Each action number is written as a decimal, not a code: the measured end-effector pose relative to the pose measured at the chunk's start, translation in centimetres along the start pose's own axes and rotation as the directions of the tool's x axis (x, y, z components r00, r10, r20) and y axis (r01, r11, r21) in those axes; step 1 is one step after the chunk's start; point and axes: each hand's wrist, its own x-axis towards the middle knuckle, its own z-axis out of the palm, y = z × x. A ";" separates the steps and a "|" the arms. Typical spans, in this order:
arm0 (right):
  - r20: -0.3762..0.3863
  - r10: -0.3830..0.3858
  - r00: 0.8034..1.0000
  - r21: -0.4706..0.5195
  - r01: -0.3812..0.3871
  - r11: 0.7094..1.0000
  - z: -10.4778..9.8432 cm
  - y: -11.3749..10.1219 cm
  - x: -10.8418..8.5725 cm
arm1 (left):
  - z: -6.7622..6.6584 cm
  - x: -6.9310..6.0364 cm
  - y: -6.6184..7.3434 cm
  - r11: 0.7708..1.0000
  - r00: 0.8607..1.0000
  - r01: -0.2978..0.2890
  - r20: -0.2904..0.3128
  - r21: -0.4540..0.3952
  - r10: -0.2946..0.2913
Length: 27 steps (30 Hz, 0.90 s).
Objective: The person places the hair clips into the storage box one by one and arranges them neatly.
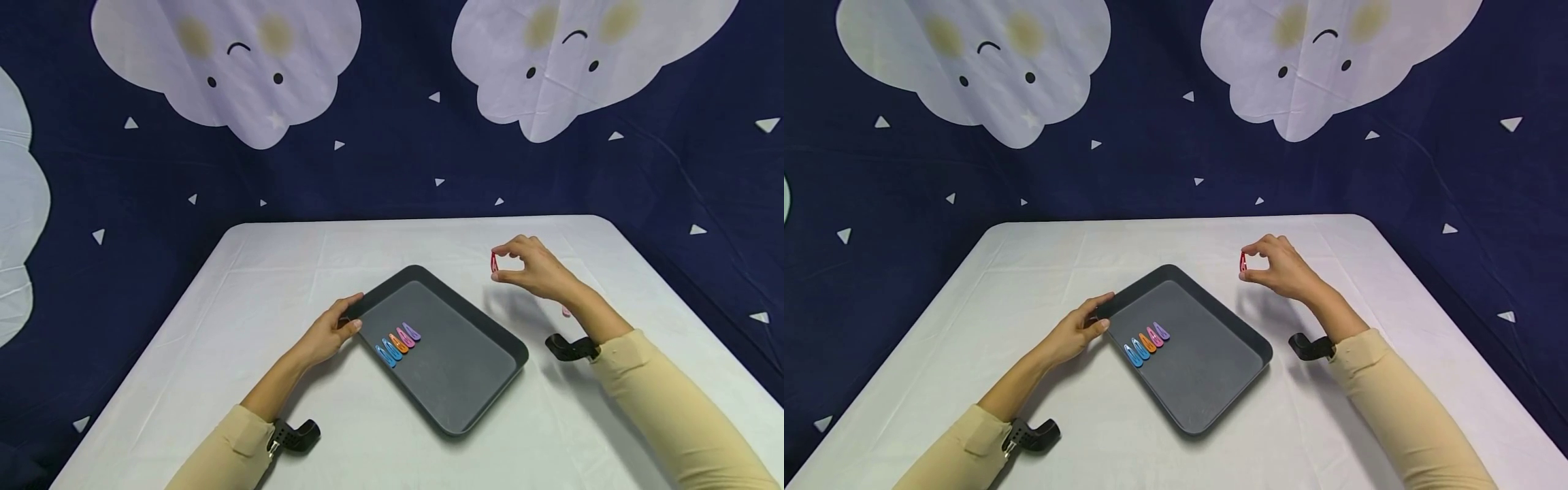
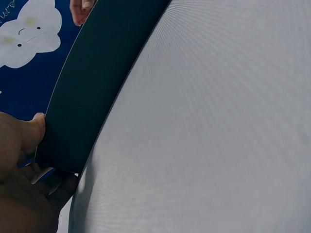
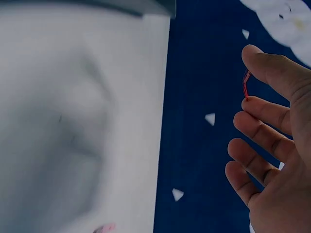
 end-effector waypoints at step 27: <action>0.135 -0.317 0.939 0.036 0.315 0.948 5.8 -6.6 2.6 | 0.0 -0.2 0.9 1.000 1.000 0.014 0.009 -0.012 -0.013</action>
